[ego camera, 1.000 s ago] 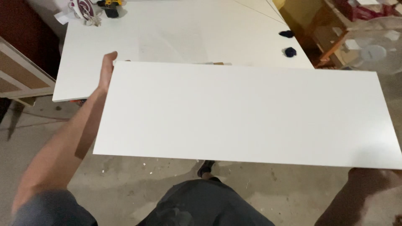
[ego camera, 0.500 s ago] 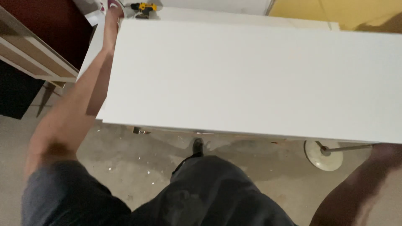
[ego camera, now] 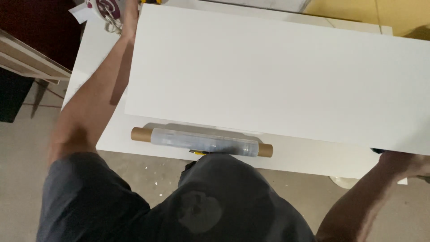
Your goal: Wrapping a white wooden cabinet in plastic stretch film using a utility knife to cut the film.
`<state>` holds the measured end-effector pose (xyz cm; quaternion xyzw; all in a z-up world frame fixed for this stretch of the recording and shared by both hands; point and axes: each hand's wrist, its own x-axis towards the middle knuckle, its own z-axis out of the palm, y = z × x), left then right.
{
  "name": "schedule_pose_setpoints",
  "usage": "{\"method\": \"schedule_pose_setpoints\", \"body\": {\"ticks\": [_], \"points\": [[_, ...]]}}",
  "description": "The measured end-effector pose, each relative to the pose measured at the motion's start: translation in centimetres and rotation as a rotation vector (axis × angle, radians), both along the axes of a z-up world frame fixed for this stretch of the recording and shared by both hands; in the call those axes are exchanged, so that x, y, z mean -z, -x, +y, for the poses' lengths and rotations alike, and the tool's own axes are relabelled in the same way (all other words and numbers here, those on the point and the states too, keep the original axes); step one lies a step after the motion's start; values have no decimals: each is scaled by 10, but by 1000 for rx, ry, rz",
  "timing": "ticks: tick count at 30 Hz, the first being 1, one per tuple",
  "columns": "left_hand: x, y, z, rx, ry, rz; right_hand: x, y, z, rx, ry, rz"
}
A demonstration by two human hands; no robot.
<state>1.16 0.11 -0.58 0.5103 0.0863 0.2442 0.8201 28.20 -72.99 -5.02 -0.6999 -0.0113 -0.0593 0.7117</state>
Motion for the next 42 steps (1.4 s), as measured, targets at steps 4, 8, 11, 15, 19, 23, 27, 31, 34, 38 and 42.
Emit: {"method": "schedule_pose_setpoints", "body": {"ticks": [4, 8, 11, 15, 19, 23, 27, 31, 34, 38, 42], "points": [[10, -27, 7, -34, 92, 67, -9, 2, 29, -38, -390, -299], [30, -21, 9, -96, 194, 156, 1, -3, 38, 217, -522, -92], [35, -21, 8, -130, 257, 192, -24, 30, 67, -170, -321, -275], [30, -19, -3, -152, 307, 225, -1, 11, 56, -11, -412, -226], [26, -8, -10, 7, 419, 268, 7, 17, 58, 206, -432, -81], [22, -9, -17, -18, 395, 254, 29, 7, 42, 409, -436, 65], [43, -9, 0, 87, 433, 202, 13, 18, 60, 386, -532, 130], [41, -7, -7, 17, 451, 260, 16, 22, 66, 468, -356, 96], [34, -8, -16, -14, 409, 298, 12, 22, 72, 514, -393, 107], [66, -17, 7, 80, 343, 250, 23, 23, 70, 328, -280, -110], [51, -23, -2, -3, 415, 300, 17, 22, 80, 346, -249, -26]]}}
